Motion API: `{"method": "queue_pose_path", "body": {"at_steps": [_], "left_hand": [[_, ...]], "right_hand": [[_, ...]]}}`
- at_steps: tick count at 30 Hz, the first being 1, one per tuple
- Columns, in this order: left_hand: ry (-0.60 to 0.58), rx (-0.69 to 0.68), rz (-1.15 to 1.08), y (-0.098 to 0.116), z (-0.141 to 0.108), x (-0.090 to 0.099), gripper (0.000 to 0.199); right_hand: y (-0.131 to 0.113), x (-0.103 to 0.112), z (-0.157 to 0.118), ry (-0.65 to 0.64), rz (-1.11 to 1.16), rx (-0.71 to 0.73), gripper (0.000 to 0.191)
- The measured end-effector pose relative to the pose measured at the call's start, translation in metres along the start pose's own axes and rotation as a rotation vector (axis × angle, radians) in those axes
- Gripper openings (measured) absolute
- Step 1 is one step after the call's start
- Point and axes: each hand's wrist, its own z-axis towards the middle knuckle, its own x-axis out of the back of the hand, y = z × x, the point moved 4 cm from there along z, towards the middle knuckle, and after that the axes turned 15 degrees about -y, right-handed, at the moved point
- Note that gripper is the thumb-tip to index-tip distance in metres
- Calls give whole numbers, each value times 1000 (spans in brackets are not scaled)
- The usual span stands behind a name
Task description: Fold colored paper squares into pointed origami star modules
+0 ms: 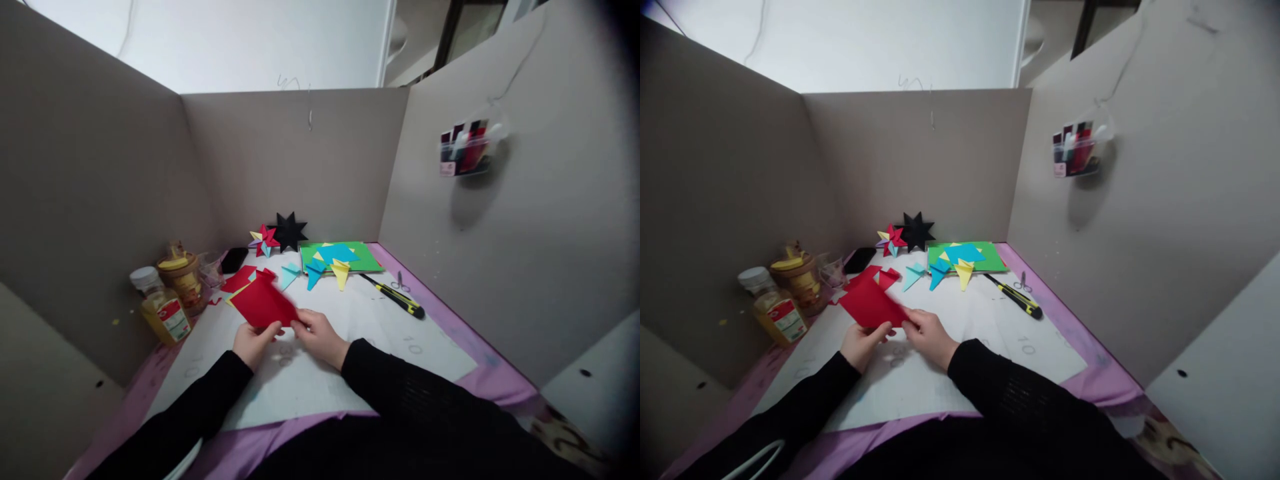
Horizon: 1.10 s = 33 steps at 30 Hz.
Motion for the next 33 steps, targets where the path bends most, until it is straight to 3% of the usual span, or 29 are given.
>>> {"method": "queue_pose_path", "body": {"at_steps": [5, 10, 12, 14, 17, 21, 23, 25, 28, 33], "left_hand": [[-26, 50, -83, -7, 4, 0, 39], [-56, 78, -112, -10, 3, -7, 40], [-79, 64, -102, -10, 3, -10, 40], [-80, 38, -84, -11, 4, -10, 37], [-16, 18, -74, -13, 7, -4, 38], [129, 50, -129, -11, 7, 11, 78], [104, 7, -99, -2, 7, 17, 89], [27, -86, -50, 9, 8, 22, 83], [-32, -162, 56, 22, 9, 31, 55], [-23, -124, 194, 24, 8, 40, 41]], "right_hand": [[20, 5, 6, 71, 507, -166, 15], [29, -1, 7, 74, 980, -374, 32], [27, -4, 8, 50, 1073, -387, 36], [25, 0, 11, 56, 1045, -332, 36], [25, 22, 14, 177, 808, -228, 32], [22, 57, 11, 293, 372, -101, 20], [15, 64, 8, 274, 180, -12, 14], [6, 63, 6, 199, 37, 97, 12], [-3, 56, 4, 90, -41, 188, 17], [-4, 54, 4, 120, 66, 138, 12]]}}
